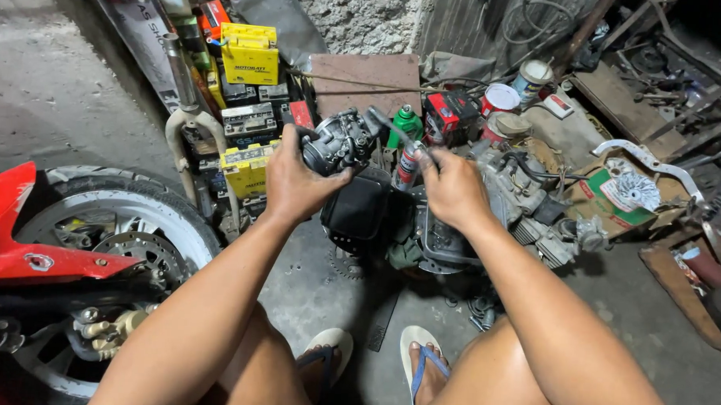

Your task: Disassembling and cleaning a motorcycle carburetor using a screwdriver and a rag in a workshop environment.

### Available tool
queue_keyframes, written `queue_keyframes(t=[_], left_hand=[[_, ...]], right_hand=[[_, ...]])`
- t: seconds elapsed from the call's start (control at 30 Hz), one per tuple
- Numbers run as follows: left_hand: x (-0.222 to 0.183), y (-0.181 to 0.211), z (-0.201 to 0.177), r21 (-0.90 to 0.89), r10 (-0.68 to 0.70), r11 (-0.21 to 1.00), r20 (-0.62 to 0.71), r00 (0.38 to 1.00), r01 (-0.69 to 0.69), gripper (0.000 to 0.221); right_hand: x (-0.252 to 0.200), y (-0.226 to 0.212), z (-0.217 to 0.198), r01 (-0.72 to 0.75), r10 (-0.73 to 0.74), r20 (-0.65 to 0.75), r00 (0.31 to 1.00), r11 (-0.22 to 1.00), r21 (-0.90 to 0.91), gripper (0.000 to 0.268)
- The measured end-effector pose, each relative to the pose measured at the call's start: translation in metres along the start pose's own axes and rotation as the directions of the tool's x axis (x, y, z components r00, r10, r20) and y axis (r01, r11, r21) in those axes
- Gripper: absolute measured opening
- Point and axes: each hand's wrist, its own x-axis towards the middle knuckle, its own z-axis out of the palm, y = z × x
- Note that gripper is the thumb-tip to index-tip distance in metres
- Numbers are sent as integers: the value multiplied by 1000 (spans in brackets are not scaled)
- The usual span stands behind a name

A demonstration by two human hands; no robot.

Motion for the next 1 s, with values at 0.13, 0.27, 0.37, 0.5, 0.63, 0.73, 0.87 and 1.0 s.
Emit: queue_keyframes(t=[0.13, 0.27, 0.37, 0.5, 0.63, 0.73, 0.87, 1.0], left_hand=[[3, -4, 5, -1, -16, 1000, 0, 1000, 16, 71], [2, -2, 1, -12, -37, 999, -16, 999, 37, 73], [0, 6, 0, -35, -44, 998, -20, 999, 44, 73], [1, 17, -3, -173, -135, 976, -18, 991, 130, 75], [4, 12, -1, -197, -189, 963, -13, 982, 182, 72], [4, 9, 2, -252, -212, 947, -24, 977, 200, 70], [4, 8, 1, -267, -301, 922, -33, 953, 282, 63], [10, 1, 0, -345, -385, 871, -38, 922, 350, 58]], right_hand=[[-1, -1, -6, -15, 15, -35, 999, 1000, 2, 33], [-1, 2, -6, 12, -12, 7, 1000, 1000, -21, 29], [-5, -2, -12, -27, 27, -24, 999, 1000, -16, 28], [-4, -1, -6, 30, -28, -38, 999, 998, 49, 31], [-4, 2, -9, 4, -4, -53, 999, 1000, 1, 29], [-3, 0, -4, 48, -42, -95, 995, 997, 62, 32], [0, 8, 3, 72, -72, -101, 992, 997, -12, 31], [2, 1, 6, 180, -171, -156, 973, 983, 43, 30]])
